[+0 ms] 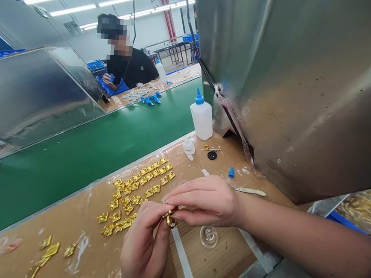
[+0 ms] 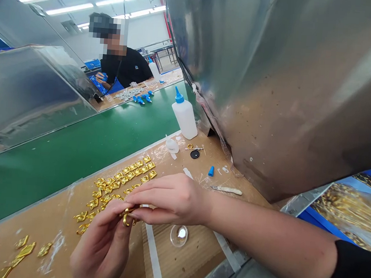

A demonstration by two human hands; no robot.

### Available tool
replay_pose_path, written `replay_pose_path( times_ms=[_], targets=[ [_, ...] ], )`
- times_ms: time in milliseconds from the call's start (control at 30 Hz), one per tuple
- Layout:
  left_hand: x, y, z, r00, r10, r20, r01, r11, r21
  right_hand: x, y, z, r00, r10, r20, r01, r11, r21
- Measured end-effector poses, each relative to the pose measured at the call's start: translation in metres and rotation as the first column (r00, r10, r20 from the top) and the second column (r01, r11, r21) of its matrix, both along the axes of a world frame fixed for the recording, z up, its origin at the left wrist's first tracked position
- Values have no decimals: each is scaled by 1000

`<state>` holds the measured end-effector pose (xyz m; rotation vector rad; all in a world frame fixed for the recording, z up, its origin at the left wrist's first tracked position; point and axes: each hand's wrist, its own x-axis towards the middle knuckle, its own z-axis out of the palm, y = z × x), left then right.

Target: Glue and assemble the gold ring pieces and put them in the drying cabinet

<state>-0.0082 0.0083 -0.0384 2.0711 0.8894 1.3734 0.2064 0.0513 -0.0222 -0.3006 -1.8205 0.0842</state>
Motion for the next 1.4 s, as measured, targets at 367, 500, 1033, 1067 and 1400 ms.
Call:
replay_pose_path(
  times_ms=[367, 500, 1033, 1067, 1400],
  targets=[
    [-3, 3, -5, 991, 103, -90, -91, 987, 133, -5, -3, -7, 999, -51, 4, 51, 998, -33],
    [-3, 5, -2, 990, 68, -121, -46, 984, 173, -6, -2, -7, 999, -29, -17, 29, 999, -36],
    [13, -1, 12, 910, -16, 413, 271, 779, -566, 1, -1, 6, 987, 142, -73, -157, 942, -297],
    [14, 0, 14, 879, -10, 477, 328, 739, -588, 2, -1, 6, 987, 148, -60, -159, 935, -318],
    [12, 9, 22, 783, 89, 616, 436, 628, -645, 3, -1, 2, 968, 250, -7, -222, 845, -487]
  ],
)
